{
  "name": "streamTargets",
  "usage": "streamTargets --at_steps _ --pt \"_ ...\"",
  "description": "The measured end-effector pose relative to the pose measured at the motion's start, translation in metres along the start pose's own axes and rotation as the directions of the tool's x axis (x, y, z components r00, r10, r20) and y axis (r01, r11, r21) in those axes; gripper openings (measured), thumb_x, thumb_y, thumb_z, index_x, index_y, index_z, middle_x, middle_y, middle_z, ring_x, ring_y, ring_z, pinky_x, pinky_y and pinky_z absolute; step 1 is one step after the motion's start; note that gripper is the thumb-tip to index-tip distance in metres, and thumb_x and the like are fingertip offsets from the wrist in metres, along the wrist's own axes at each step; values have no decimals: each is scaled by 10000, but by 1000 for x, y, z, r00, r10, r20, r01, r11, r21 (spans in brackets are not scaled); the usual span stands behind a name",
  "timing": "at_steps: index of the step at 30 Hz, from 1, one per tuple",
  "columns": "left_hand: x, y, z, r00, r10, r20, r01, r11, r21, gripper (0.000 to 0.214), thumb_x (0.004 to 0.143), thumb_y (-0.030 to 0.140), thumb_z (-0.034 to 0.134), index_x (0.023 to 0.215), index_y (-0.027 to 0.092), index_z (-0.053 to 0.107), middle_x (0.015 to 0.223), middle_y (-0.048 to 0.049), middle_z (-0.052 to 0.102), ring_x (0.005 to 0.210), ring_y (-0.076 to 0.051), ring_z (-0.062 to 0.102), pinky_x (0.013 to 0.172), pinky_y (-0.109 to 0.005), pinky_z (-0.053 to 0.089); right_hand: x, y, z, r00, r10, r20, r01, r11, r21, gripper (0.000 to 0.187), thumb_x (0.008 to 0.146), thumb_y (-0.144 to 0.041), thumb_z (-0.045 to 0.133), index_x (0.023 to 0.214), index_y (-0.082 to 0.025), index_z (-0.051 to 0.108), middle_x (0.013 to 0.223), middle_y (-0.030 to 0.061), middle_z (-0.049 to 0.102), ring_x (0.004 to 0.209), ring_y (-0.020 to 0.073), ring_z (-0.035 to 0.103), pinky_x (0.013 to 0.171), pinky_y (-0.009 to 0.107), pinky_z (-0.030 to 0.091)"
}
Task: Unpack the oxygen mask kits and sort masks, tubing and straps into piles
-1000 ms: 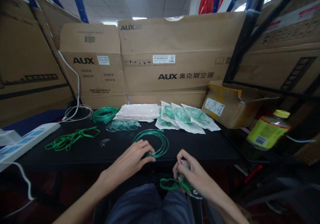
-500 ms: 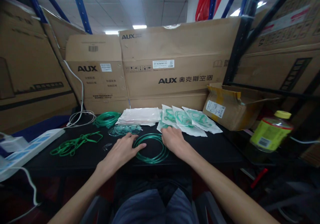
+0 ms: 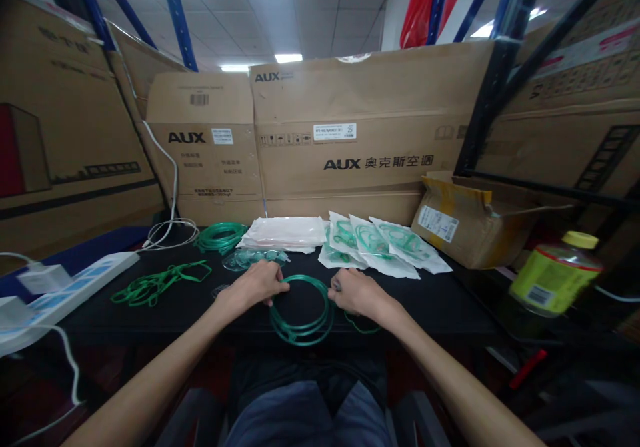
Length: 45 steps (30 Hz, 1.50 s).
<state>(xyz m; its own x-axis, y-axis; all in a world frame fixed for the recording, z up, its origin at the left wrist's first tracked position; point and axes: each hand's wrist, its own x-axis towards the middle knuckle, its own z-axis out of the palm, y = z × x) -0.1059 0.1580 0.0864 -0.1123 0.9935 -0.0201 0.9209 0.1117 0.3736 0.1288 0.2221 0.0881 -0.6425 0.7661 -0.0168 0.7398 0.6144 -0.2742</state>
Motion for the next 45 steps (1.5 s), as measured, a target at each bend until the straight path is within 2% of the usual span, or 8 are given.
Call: streamTargets --at_steps 6,11,15,19,23,31,39,45 --pt "-1 -7 -4 994 99 -53 -98 995 25 174 753 225 674 906 160 725 723 -57 718 680 -244 713 747 -328 519 3 13 9 999 -5 50 -9 964 266 299 895 -314 584 625 -188 569 532 -26 550 474 112 535 496 210 372" --pt "-6 -5 -22 950 300 -89 -300 954 19 288 845 169 625 1115 185 724 977 -87 767 972 -267 721 877 -323 504 1 11 11 999 21 41 -37 895 445 403 945 -542 490 837 -182 636 548 -32 554 372 114 523 378 212 378" --pt "-8 2 -32 911 372 -176 -378 926 0 324 908 203 594 1216 220 691 1204 -81 735 1155 -256 657 1031 -339 437 3 2 9 998 -40 45 5 798 603 360 850 -533 632 757 -186 615 494 -57 511 336 97 476 336 199 339" --pt "-8 3 -33 918 295 -267 -323 944 -69 302 948 289 536 1187 193 693 1022 -72 770 878 -224 725 896 -320 497 7 -5 7 998 -38 -41 56 722 689 344 808 -478 655 650 -200 528 509 -66 481 373 88 461 363 206 378" --pt "-10 -8 -27 952 219 -214 -261 946 -194 324 949 420 508 960 175 720 760 -23 759 596 -179 699 659 -268 506 10 -5 8 990 24 -138 89 651 754 358 850 -535 574 709 -212 510 534 -77 463 380 100 487 387 232 438" --pt "-24 -10 -23 957 113 -268 -193 936 -295 378 965 471 471 1030 178 701 809 -38 789 587 -180 724 607 -250 506 15 -21 17 955 134 -266 158 528 834 466 796 -594 676 634 -221 450 478 -95 379 365 108 492 366 222 385" --pt "-26 -32 -95 875 106 -473 -203 967 -158 380 994 438 429 1197 213 658 843 -13 759 574 -161 704 665 -254 508 11 -56 12 993 -71 -91 107 289 951 504 842 -628 679 1076 -181 659 727 -7 641 437 97 581 340 170 332" --pt "-11 -105 -168 780 -181 -600 146 984 -106 383 980 409 447 1234 211 655 878 -21 768 659 -167 722 692 -250 545 4 -36 23 998 -64 -16 25 149 989 532 861 -618 674 1171 -185 677 725 -8 633 424 84 570 335 161 337"
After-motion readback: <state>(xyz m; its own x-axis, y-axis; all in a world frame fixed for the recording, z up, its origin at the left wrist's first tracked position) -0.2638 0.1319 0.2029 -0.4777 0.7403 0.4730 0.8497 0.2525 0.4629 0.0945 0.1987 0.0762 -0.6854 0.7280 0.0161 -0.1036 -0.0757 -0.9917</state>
